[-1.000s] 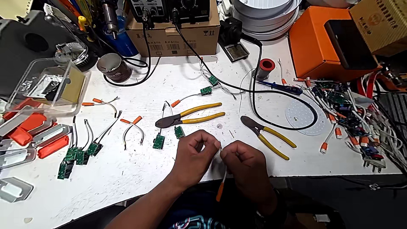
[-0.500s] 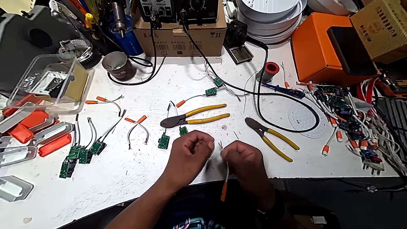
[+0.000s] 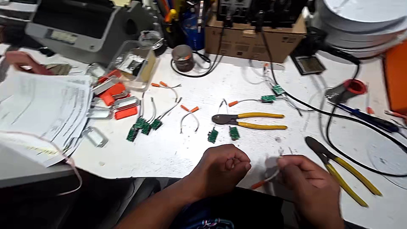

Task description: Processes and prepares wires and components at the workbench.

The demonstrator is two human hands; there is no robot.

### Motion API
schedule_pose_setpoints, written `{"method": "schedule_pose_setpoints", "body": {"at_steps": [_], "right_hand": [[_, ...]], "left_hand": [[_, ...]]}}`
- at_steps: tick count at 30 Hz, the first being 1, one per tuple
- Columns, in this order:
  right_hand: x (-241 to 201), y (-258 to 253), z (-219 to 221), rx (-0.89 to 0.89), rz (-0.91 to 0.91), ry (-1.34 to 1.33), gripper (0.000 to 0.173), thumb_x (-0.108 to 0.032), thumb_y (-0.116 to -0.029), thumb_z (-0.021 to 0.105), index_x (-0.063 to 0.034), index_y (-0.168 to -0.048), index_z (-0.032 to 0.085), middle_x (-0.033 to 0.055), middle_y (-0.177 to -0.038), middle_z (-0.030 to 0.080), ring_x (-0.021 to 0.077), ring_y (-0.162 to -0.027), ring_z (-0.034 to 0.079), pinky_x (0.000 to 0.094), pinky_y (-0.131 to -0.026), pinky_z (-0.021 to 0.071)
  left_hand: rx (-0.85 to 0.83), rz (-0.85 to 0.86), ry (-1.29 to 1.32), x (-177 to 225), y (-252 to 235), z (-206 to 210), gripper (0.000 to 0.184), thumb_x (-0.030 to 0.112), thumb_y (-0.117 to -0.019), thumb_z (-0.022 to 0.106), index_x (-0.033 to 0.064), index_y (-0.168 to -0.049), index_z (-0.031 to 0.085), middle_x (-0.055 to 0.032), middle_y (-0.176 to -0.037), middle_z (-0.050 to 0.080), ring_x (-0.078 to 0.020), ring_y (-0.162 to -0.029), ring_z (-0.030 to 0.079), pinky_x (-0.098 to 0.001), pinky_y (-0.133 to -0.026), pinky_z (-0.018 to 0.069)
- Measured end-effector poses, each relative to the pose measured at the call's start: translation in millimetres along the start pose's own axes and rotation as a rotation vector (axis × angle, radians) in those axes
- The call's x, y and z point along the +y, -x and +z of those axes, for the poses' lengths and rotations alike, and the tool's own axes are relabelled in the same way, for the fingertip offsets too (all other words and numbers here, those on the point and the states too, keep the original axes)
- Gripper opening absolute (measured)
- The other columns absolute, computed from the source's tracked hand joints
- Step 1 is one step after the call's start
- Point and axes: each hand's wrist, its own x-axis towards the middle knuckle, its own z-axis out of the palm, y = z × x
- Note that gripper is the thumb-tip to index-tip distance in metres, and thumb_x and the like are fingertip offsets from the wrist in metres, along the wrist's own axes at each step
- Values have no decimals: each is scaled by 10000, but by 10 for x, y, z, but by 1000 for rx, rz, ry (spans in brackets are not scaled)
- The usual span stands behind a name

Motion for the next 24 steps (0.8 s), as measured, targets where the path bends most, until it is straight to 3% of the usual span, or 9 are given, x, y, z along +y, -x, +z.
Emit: {"method": "schedule_pose_setpoints", "body": {"at_steps": [2,4,7,10,14,17,18,21,24], "right_hand": [[-9,-111,-42,39,15,33,132,-101,-970,600,-166,-895,687,-128,-661,657,5,-523,600,184,-479,530],[-11,-222,-64,62,8,124,118,-113,-975,593,-129,-900,682,-126,-671,662,-10,-530,600,165,-483,522],[56,-314,-119,76,-88,318,219,-180,-997,614,4,-1090,688,-65,-809,670,-38,-639,594,145,-575,521],[75,-313,-135,62,-244,382,299,-185,-1004,611,68,-1154,662,-9,-880,663,-38,-711,590,135,-629,519],[68,-233,-123,17,-323,367,274,-179,-1004,622,51,-1137,690,16,-914,673,-13,-754,607,143,-663,529],[58,-149,-99,-10,-327,329,256,-186,-1004,635,23,-1134,703,6,-932,676,-6,-767,613,145,-675,534],[56,-120,-96,-17,-329,326,254,-194,-1004,638,11,-1134,709,2,-930,675,-7,-769,613,143,-676,534],[56,-36,-119,-34,-343,330,236,-202,-1003,640,-23,-1134,720,-4,-932,672,-9,-772,610,133,-669,528],[58,28,-159,-1,-374,351,219,-206,-1003,642,-41,-1119,727,-2,-931,673,-16,-791,617,122,-687,532]], "left_hand": [[121,17,-242,-19,144,-242,165,133,-998,638,-8,-984,723,-58,-835,686,-47,-730,613,-194,-665,529],[270,-70,-507,-20,253,-527,198,185,-999,632,22,-1004,744,-46,-855,708,-68,-737,642,-241,-672,558],[371,-189,-892,-69,328,-949,232,227,-1008,591,75,-1054,759,-56,-897,710,-164,-775,665,-375,-692,575],[212,-155,-1114,-65,279,-1221,203,153,-962,607,90,-1088,754,-116,-961,707,-317,-899,678,-516,-733,557],[33,-115,-1098,-84,45,-1240,209,231,-976,607,123,-1044,773,-79,-902,678,-292,-890,645,-483,-733,530],[-112,-3,-1141,-139,-167,-1134,257,155,-925,644,170,-1157,752,-121,-1042,674,-347,-998,635,-529,-797,513],[-176,44,-1173,-162,-226,-1116,243,137,-922,654,176,-1140,753,-131,-1090,670,-357,-1059,625,-536,-850,503],[-317,182,-1214,-218,-335,-1159,104,110,-937,641,137,-926,741,-125,-1115,680,-350,-1162,601,-538,-997,461],[-264,305,-1198,-161,-388,-1276,90,65,-935,635,66,-958,721,-150,-1119,702,-381,-1182,615,-584,-1046,448]]}}
